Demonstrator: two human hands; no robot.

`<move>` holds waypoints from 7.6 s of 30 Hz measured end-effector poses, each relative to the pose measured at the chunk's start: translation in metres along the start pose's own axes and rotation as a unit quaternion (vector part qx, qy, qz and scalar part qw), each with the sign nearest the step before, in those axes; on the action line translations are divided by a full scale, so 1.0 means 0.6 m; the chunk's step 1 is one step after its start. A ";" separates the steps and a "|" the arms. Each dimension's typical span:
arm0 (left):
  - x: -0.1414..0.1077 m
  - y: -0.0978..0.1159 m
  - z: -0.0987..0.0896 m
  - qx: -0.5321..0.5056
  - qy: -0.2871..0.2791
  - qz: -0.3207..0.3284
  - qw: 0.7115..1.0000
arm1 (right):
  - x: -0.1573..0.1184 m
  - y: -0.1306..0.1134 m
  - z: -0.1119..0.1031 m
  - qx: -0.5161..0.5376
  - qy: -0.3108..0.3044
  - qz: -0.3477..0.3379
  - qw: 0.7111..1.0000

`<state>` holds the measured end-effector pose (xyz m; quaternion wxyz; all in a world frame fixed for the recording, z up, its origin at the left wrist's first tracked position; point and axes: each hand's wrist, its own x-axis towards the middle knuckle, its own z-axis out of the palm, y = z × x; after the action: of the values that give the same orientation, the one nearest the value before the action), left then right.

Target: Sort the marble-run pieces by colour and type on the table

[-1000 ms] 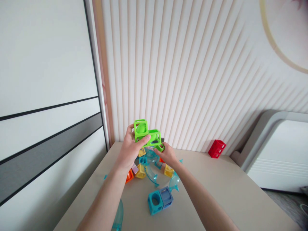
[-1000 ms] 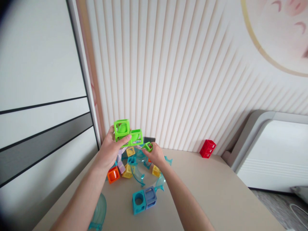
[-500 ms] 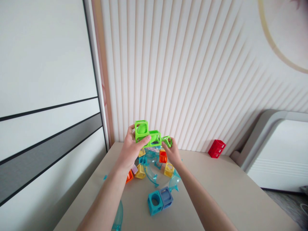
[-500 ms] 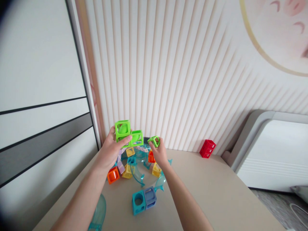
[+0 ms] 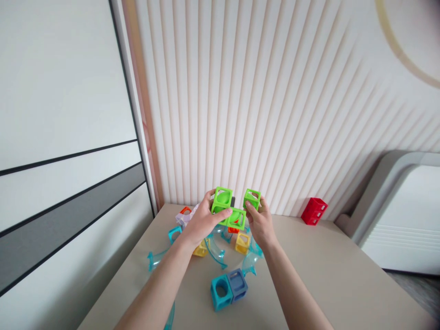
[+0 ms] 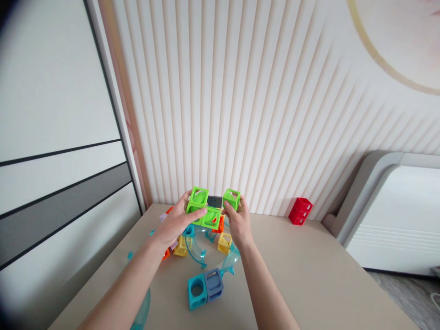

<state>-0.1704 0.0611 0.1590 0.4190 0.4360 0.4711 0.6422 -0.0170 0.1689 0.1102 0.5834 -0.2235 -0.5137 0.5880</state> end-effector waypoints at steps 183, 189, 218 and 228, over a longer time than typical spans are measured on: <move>-0.032 0.007 0.029 0.533 -0.059 0.397 0.745 | -0.061 -0.120 0.009 -0.068 -0.172 0.102 0.978; -0.031 0.009 0.024 0.535 -0.071 0.371 0.756 | -0.063 -0.115 0.013 -0.077 -0.172 0.107 0.976; -0.009 -0.026 -0.008 0.435 -0.068 0.437 0.784 | -0.087 -0.104 0.035 -0.005 -0.151 0.117 0.982; 0.007 -0.021 -0.020 0.461 -0.009 0.380 0.802 | -0.076 -0.095 0.041 0.083 -0.036 0.121 0.988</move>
<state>-0.1815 0.0650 0.1453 -0.1045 0.7275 0.5047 0.4529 -0.0025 0.1069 0.1534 0.5056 -0.2135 -0.4528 0.7026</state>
